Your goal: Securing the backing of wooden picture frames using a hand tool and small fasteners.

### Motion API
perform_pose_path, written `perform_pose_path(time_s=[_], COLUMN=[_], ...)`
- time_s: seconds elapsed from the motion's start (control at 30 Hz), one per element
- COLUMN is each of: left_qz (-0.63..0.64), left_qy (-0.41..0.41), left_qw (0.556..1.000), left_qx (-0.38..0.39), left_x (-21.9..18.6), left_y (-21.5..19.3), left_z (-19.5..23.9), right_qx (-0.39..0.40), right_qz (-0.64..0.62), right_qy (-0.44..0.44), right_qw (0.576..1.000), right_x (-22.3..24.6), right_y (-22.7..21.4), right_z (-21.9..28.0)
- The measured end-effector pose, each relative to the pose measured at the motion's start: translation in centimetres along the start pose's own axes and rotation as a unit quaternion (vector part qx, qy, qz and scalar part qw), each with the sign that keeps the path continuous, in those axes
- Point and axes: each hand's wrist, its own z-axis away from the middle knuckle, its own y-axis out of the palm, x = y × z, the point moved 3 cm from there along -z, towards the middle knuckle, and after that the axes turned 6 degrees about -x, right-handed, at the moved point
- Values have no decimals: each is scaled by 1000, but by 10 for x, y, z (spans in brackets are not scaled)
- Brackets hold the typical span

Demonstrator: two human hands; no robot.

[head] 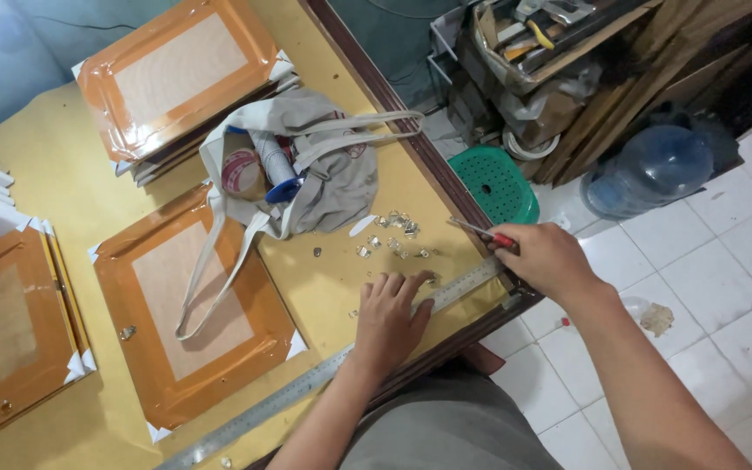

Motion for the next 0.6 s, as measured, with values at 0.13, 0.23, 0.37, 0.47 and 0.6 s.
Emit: perform_pose_path(time_s=[0.13,0.23,0.37,0.47,0.6], left_qz=[13,4,13,23,43], left_qy=[-7,4,-2,1,14], left_qw=[1000,1000,1000,999,998], left_qx=[7,6,17,33,38], left_x=[-2,0,-1,-3,0], left_y=[-2,0,0,3,14], left_z=[-4,-9,-20,-26,-28], right_qx=[11,20,36,39,20], right_qz=[12,26,66,61,21], right_qy=[5,15,28,29,26], right_qw=[1000,999,997,997,999], right_x=[5,5,1,3,8], right_y=[0,0,5,3,0], right_z=[3,1,-5,-8,-7])
